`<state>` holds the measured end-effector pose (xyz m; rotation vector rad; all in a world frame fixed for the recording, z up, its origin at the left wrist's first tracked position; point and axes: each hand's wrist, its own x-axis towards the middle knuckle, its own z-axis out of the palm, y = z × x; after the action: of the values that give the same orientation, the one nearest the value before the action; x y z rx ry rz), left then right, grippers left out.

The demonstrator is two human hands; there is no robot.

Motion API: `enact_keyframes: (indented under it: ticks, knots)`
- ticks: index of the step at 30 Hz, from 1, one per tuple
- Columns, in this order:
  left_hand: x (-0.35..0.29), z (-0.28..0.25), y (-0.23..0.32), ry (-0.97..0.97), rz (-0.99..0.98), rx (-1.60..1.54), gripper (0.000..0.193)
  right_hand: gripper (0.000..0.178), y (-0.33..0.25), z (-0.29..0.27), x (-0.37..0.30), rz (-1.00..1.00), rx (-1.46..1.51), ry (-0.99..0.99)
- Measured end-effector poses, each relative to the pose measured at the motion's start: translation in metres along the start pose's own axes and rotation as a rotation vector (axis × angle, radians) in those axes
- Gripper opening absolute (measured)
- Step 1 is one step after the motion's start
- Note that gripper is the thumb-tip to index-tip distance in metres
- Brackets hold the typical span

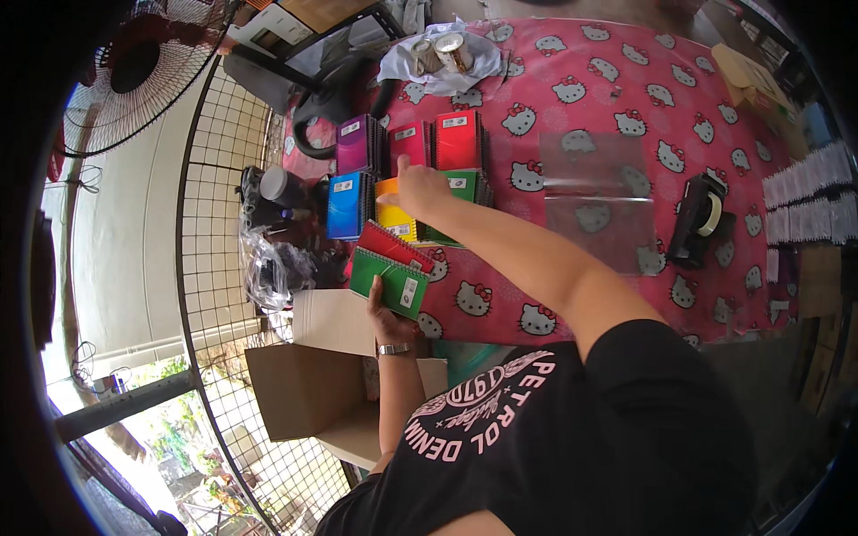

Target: The person places stacks of small notebooks into clear plastic bags and secures them with tape. They take notebooks from a desk, place them in a bag, and then move the packaged items into a cardboard box.

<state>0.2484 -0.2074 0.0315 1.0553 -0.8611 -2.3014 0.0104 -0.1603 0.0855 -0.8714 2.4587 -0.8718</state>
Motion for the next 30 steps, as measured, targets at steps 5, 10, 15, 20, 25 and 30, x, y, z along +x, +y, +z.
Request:
enact_keyframes:
  ticks: [5, 10, 15, 20, 25, 30]
  knots:
    - [-0.007, -0.003, 0.008, -0.004, -0.092, 0.001, 0.043, 0.069, 0.008, 0.017, 0.022, -0.058, -0.109, 0.064]
    - [-0.019, -0.021, 0.012, -0.101, -0.135, -0.106, 0.063, 0.028, -0.093, -0.067, -0.014, -0.632, -0.374, -0.371]
    - [-0.005, -0.017, -0.005, -0.055, -0.021, -0.154, 0.081, 0.025, -0.126, 0.029, -0.083, -1.149, -0.962, -0.120]
    - [-0.007, -0.029, 0.005, -0.350, -0.148, -0.292, 0.084, 0.028, -0.102, 0.046, 0.008, -0.736, -0.097, 0.209]
    - [-0.027, -0.049, -0.002, -0.164, -0.059, 0.066, 0.049, 0.078, -0.065, 0.064, 0.039, 0.055, 0.080, -0.001]
    - [-0.048, -0.043, -0.021, 0.026, -0.172, -0.074, 0.046, 0.088, -0.058, 0.064, 0.039, 0.209, 0.323, 0.117]
